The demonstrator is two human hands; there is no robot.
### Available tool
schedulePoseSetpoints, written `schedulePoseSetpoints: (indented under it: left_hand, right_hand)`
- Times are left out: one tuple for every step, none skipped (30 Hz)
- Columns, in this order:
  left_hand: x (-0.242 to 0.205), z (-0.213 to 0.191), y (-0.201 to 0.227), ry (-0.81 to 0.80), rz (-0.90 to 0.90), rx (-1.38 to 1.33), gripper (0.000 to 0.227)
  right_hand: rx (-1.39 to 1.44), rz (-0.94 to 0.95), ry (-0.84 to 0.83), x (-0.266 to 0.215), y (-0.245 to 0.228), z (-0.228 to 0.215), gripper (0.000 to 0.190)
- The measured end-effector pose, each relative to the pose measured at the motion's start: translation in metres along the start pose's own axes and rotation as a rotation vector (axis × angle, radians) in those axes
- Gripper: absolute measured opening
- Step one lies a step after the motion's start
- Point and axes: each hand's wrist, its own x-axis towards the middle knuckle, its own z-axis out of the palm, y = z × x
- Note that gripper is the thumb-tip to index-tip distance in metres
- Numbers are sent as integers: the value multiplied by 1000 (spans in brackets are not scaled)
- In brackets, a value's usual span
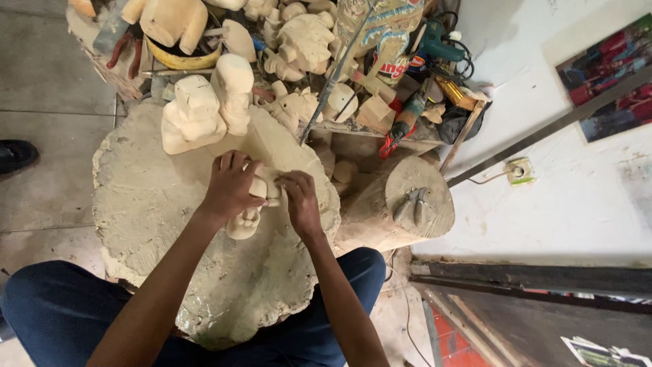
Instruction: Inspecting and rotating a small wooden carving with both hands on a stone workbench
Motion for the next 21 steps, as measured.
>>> schedulePoseSetpoints:
  left_hand:
    - [0, 3, 0, -2, 3, 0, 87]
    - [0, 6, 0, -19, -3, 4, 86]
    - [1, 6, -3, -33, -12, 13, 86]
    - [3, 4, -5, -30, -10, 17, 86]
    - [3, 3, -4, -32, -6, 11, 86]
    - [2, 3, -4, -34, -3, 4, 87]
    - [3, 3, -3, -35, 4, 2, 87]
    - [3, 3, -3, -32, -5, 7, 86]
    - [2, 3, -3, -29, -22, 11, 85]
    - [1, 5, -2, -30, -24, 8, 85]
    - [2, 4, -4, -34, -30, -8, 86]
    - [2, 4, -7, -38, -36, -25, 86]
    - [1, 1, -7, -42, -36, -25, 86]
    - [0, -2, -7, -48, -37, -48, 86]
    - [-1, -3, -6, -52, -38, -75, 86]
    - [-4, 0, -6, -54, -39, -79, 86]
    - [-4, 0, -9, -39, -30, -60, 88]
    - [-4, 0, -11, -24, -21, -41, 90]
    - [-1, -7, -8, -19, -21, -38, 90]
    - [1, -14, -5, -47, -28, -8, 89]
    - [-2, -18, 1, -81, -41, 15, 88]
  right_hand:
    - [-2, 2, 2, -5, 2, 2, 13]
    - [3, -14, -5, -9, 3, 4, 12]
    - [13, -36, -8, -11, 4, 10, 12]
    - [14, -38, -3, -5, -2, 5, 12]
    - [15, -41, -1, -3, -9, 0, 12]
    - [15, -45, 0, -1, -16, -5, 13]
    - [9, -42, 2, -1, -15, -4, 13]
    - [-2, 11, 48, -2, -13, -3, 14]
    - [-9, 62, 87, -3, -12, -2, 15]
    - [-9, 62, 84, -7, -15, -3, 15]
    - [10, 73, 68, -10, -18, -1, 16]
    - [30, 84, 52, -12, -21, 1, 18]
    - [30, 88, 51, -16, -9, 7, 18]
    - [-7, 100, 75, -20, 2, 13, 12]
    - [-46, 111, 96, -24, 14, 17, 11]
    - [-47, 113, 93, -22, 4, 7, 11]
    - [-11, 154, 119, -16, -5, 1, 13]
    - [25, 194, 144, -10, -14, -6, 17]
    - [27, 189, 147, -6, -23, -9, 17]
    - [57, 244, 146, -3, -33, -11, 18]
    - [87, 304, 135, -4, -45, -16, 19]
